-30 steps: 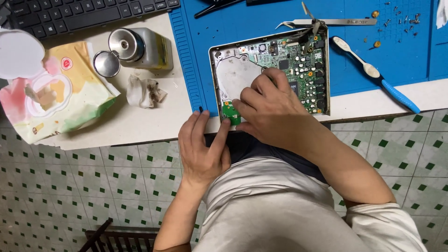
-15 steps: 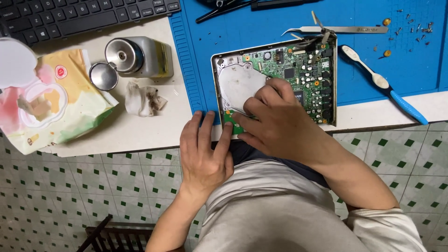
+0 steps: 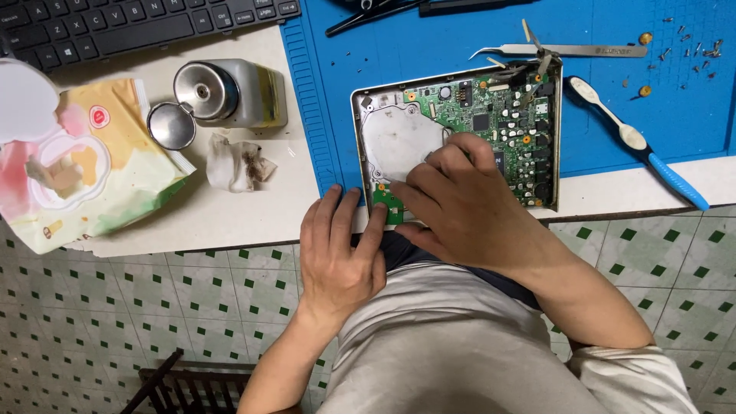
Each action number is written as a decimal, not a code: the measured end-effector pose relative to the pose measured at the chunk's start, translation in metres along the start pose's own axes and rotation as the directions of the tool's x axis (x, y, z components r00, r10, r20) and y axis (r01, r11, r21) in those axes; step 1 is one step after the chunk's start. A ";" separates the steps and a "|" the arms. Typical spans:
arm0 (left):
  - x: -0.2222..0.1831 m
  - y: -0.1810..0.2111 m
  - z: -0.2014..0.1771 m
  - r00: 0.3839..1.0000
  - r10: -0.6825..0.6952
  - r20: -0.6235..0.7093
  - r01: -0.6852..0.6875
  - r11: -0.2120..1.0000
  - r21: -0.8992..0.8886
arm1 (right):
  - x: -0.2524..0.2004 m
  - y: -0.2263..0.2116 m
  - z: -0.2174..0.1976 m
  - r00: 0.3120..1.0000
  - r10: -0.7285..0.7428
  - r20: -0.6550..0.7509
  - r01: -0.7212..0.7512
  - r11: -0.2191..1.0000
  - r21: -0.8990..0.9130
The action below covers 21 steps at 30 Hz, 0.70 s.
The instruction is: Cleaning a small printed circuit board using a toothbrush and a precision tool.
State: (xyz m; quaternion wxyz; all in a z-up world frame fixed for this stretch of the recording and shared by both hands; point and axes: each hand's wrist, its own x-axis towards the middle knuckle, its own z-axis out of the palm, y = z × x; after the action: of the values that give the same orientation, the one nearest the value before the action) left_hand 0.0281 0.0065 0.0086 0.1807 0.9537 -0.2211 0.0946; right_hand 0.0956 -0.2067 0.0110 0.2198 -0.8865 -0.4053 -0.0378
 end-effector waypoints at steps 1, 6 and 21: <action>0.000 0.001 -0.001 1.000 0.000 0.000 0.000 1.000 0.000 | 0.000 0.000 0.001 1.000 -0.001 0.000 0.001 1.000 0.000; 0.002 0.004 -0.004 1.000 -0.023 0.008 0.023 1.000 0.011 | -0.001 0.001 0.003 0.999 0.005 -0.033 -0.005 1.000 -0.009; 0.000 0.003 -0.001 0.998 -0.054 0.042 0.053 0.999 0.004 | 0.002 0.006 0.005 0.998 -0.034 -0.055 0.034 0.999 0.010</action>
State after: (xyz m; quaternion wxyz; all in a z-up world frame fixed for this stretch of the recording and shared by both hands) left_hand 0.0270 0.0048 0.0107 0.1769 0.9613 -0.1992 0.0699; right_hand 0.1010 -0.2063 0.0048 0.2353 -0.8769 -0.4143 -0.0636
